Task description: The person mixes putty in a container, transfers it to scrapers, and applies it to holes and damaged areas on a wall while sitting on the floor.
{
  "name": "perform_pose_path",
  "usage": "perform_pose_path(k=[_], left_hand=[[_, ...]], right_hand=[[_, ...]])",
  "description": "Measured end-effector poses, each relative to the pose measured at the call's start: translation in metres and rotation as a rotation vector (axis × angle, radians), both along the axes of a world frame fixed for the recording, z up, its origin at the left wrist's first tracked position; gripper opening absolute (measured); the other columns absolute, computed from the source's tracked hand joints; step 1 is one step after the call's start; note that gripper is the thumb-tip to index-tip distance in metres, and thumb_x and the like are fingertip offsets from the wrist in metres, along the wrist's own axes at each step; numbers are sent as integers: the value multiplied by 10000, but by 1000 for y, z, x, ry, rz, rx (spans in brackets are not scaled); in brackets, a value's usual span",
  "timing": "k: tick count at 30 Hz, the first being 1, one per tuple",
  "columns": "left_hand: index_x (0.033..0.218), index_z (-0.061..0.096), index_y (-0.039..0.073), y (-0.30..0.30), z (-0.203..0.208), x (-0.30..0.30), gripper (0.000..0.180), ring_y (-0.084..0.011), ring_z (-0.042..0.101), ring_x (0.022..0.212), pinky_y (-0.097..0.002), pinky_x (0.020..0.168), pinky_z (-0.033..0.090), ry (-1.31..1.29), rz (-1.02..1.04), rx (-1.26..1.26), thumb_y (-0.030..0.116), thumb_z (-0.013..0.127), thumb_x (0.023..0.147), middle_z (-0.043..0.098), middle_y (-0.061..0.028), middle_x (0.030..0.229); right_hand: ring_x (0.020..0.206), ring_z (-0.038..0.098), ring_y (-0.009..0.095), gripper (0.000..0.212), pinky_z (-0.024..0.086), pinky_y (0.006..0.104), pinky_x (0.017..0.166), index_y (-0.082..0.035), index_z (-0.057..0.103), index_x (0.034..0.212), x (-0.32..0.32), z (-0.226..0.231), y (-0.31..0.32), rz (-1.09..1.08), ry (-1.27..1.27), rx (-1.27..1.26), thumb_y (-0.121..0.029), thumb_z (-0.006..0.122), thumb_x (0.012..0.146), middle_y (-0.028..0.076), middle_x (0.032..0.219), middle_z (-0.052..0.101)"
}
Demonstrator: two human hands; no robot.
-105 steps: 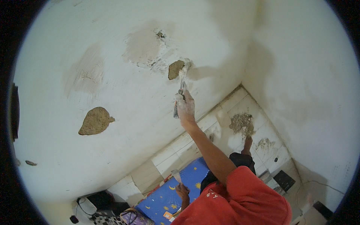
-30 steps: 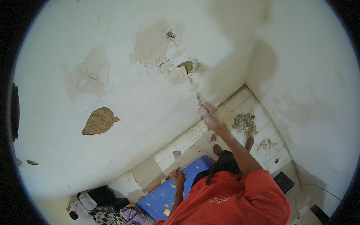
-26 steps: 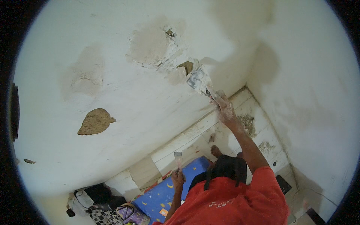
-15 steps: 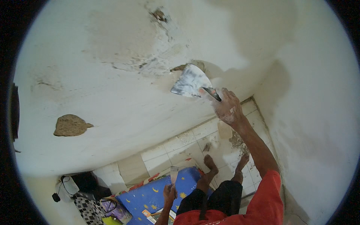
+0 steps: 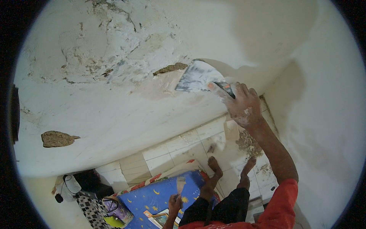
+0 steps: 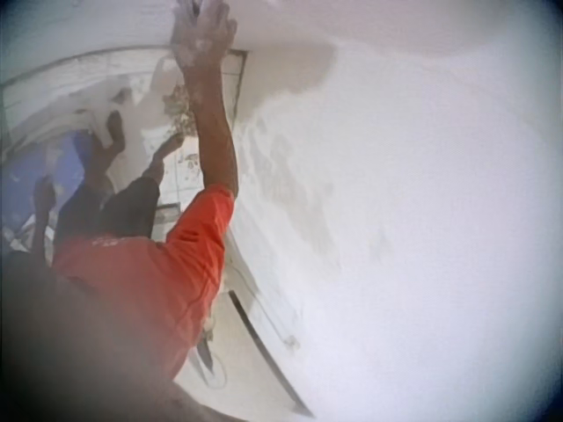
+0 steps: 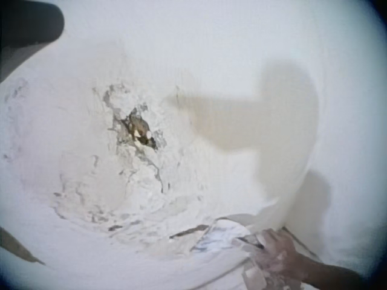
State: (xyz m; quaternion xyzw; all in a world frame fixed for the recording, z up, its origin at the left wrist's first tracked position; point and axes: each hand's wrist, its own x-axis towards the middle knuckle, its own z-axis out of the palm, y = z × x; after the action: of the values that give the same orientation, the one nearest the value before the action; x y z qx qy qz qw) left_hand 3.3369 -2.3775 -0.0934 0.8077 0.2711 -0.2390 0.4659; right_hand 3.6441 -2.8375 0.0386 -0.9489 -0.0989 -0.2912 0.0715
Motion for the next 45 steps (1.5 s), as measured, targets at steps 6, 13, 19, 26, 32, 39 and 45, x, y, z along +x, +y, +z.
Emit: perform_pose_path(k=[6,13,19,26,32,39,45], left_hand=[[1086,564,-35,32,-20,-13,260,-105,511,457,-260,396,395,69,83,-77,187,595,954,578,-65,669],[1083,564,-37,13,10,5,266,-98,504,465,-258,401,391,-49,52,-108,197,593,960,568,-59,665],[1072,556,-38,11,21,11,262,-91,497,480,-253,424,393,-87,-42,-163,201,584,966,552,-46,663],[1053,545,-33,21,37,22,231,-88,488,490,-254,427,383,-94,-32,-194,185,559,977,539,-40,653],[1033,562,11,-10,101,73,266,-97,492,479,-250,422,375,-169,-5,-233,272,534,991,539,-32,650],[1040,579,39,-69,220,144,284,-106,525,493,-247,447,415,-269,-80,-481,315,527,998,595,-41,705],[1069,560,26,-97,283,159,245,-109,568,551,-241,478,433,-211,-171,-758,261,518,1014,637,-70,784]], right_hand=[[752,586,224,600,467,359,565,-285,522,1400,-6,-14,2,-1,74,94,-130,638,832,70,907,552],[724,575,271,517,481,370,604,-97,461,1431,-68,-52,38,-21,32,569,-1,488,923,161,964,596],[583,419,51,453,401,241,518,-36,399,1434,-58,-14,143,-201,369,1687,-266,410,1044,16,766,489],[1089,618,288,490,465,371,952,4,327,1483,-62,29,241,120,179,1417,-146,414,1025,254,1207,611],[637,541,97,406,479,226,575,-40,486,1384,-123,10,180,68,669,2068,-209,485,1015,123,977,665],[517,502,78,329,412,237,441,-50,607,1213,-161,71,96,309,708,2073,-289,545,995,13,786,614],[613,491,47,294,387,214,511,-35,659,1120,-173,108,69,253,682,1760,-278,553,993,-5,795,600]])
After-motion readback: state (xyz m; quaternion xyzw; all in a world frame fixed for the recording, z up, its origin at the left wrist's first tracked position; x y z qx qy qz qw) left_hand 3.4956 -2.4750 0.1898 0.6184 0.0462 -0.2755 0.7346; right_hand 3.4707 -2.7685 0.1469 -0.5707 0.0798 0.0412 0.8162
